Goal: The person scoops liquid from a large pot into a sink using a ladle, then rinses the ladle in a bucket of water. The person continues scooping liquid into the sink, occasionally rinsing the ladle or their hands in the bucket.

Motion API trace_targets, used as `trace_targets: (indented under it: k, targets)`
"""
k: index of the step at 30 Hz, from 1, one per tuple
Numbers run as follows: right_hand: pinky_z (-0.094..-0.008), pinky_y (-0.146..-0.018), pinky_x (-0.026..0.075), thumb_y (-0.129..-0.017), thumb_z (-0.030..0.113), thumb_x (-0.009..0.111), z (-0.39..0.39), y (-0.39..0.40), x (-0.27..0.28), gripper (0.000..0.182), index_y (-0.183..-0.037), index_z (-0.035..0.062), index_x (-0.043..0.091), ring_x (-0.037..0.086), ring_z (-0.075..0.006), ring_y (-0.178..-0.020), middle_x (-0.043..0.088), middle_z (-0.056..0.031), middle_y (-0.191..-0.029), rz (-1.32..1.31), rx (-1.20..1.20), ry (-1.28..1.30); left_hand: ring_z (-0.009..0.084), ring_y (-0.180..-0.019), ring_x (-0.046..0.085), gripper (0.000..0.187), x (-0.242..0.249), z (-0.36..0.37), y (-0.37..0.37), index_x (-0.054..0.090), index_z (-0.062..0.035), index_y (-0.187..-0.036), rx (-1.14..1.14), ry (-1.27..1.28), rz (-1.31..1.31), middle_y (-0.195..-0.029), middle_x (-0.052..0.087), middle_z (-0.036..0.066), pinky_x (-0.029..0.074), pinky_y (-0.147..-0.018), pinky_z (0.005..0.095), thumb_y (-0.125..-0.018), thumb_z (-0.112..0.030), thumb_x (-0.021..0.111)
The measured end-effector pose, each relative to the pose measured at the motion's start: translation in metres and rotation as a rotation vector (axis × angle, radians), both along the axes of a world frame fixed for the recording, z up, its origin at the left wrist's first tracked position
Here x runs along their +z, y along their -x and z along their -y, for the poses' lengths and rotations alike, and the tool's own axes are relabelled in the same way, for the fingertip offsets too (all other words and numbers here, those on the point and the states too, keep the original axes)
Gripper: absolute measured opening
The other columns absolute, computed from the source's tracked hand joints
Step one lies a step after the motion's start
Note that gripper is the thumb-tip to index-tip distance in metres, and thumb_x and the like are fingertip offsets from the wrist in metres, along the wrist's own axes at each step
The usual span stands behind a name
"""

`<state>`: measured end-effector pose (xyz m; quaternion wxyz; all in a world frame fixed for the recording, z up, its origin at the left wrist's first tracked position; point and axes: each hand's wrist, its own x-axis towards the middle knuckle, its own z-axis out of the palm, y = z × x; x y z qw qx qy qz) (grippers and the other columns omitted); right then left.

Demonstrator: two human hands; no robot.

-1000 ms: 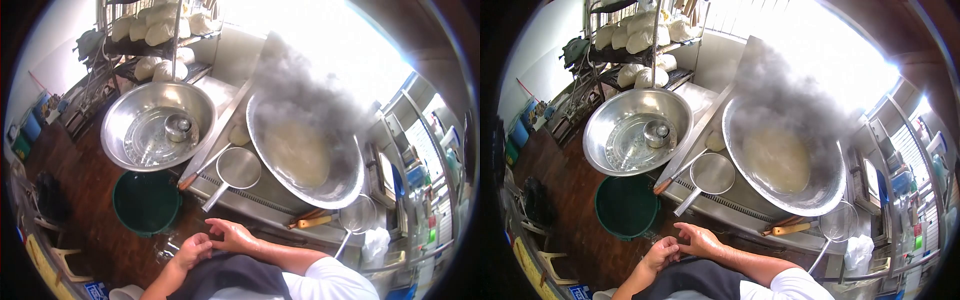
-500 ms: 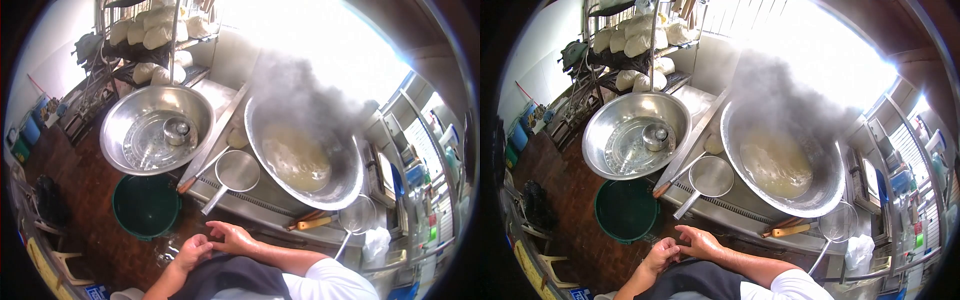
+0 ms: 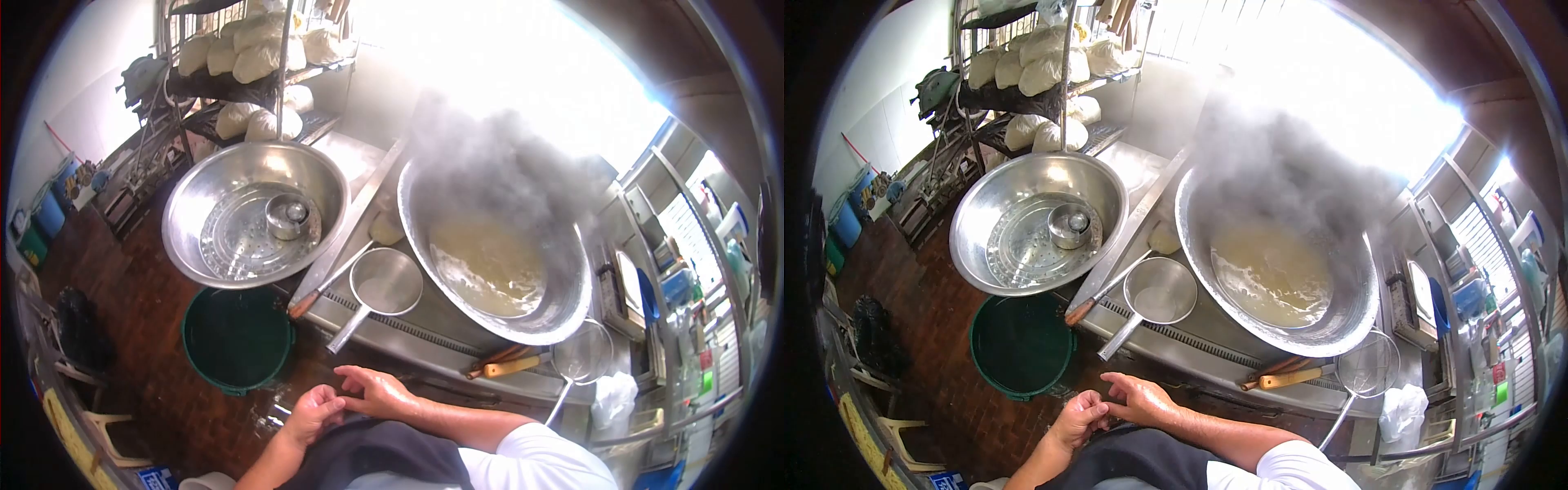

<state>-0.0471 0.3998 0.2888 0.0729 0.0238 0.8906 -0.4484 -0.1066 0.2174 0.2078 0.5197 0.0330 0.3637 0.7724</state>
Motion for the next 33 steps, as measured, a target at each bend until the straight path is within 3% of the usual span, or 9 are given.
trace_targets:
  k: [7, 11, 16, 20, 22, 33]
  targets:
    - [-0.0351, -0.074, 0.052, -0.078, 0.030, 0.069, -0.002, -0.002, 0.002, 0.056, -0.126, 0.0104, 0.048, 0.064, -0.0243, -0.083, 0.064, -0.0105, -0.094, -0.017, -0.025, -0.010, 0.0134, -0.058, 0.058, 0.016, 0.023, -0.007, 0.000, 0.049, -0.0085, -0.082, 0.005, 0.110, -0.035, -0.068, 0.056, 0.002, 0.050, -0.056, 0.0239, -0.084, -0.010, 0.065]
    - [-0.0350, -0.073, 0.052, -0.079, 0.030, 0.068, -0.002, -0.004, -0.002, 0.054, -0.125, 0.0103, 0.049, 0.064, -0.0246, -0.082, 0.064, -0.0105, -0.094, -0.028, -0.014, -0.019, 0.0124, -0.057, 0.057, 0.016, 0.011, -0.003, 0.003, 0.050, -0.0079, -0.083, -0.066, 0.110, -0.060, -0.068, 0.056, 0.002, 0.047, -0.054, 0.0221, -0.084, -0.011, 0.066]
    - [-0.0345, -0.072, 0.052, -0.079, 0.030, 0.068, -0.004, -0.007, -0.009, 0.053, -0.125, 0.0101, 0.049, 0.064, -0.0239, -0.080, 0.064, -0.0101, -0.092, -0.009, -0.028, 0.002, 0.0114, -0.060, 0.057, 0.016, 0.005, -0.006, 0.002, 0.052, -0.0068, -0.085, 0.002, 0.180, -0.279, -0.070, 0.057, 0.002, 0.047, -0.056, 0.0224, -0.083, -0.011, 0.067]
    - [-0.0327, -0.071, 0.052, -0.078, 0.031, 0.069, -0.006, -0.008, -0.005, 0.054, -0.124, 0.0104, 0.050, 0.064, -0.0215, -0.079, 0.065, -0.0082, -0.090, -0.019, -0.045, -0.004, 0.0117, -0.061, 0.057, 0.017, 0.027, -0.011, 0.006, 0.051, -0.0075, -0.083, -0.039, 0.164, -0.227, -0.071, 0.058, 0.002, 0.048, -0.058, 0.0224, -0.083, -0.012, 0.067]
    - [-0.0312, -0.071, 0.052, -0.078, 0.031, 0.070, -0.006, -0.009, -0.003, 0.054, -0.123, 0.0106, 0.050, 0.065, -0.0197, -0.079, 0.065, -0.0066, -0.089, -0.033, -0.049, -0.014, 0.0118, -0.062, 0.057, 0.017, 0.026, -0.006, 0.010, 0.051, -0.0073, -0.084, -0.164, 0.115, -0.143, -0.072, 0.059, 0.003, 0.048, -0.059, 0.0220, -0.083, -0.013, 0.067]
    - [-0.0338, -0.071, 0.053, -0.075, 0.033, 0.071, -0.007, -0.007, -0.004, 0.059, -0.124, 0.0100, 0.050, 0.064, -0.0218, -0.079, 0.064, -0.0093, -0.091, 0.002, 0.001, -0.013, 0.0095, -0.061, 0.053, 0.018, 0.020, -0.003, 0.004, 0.053, -0.0062, -0.088, -0.142, 0.135, -0.159, -0.073, 0.056, 0.001, 0.044, -0.057, 0.0208, -0.083, -0.015, 0.067]
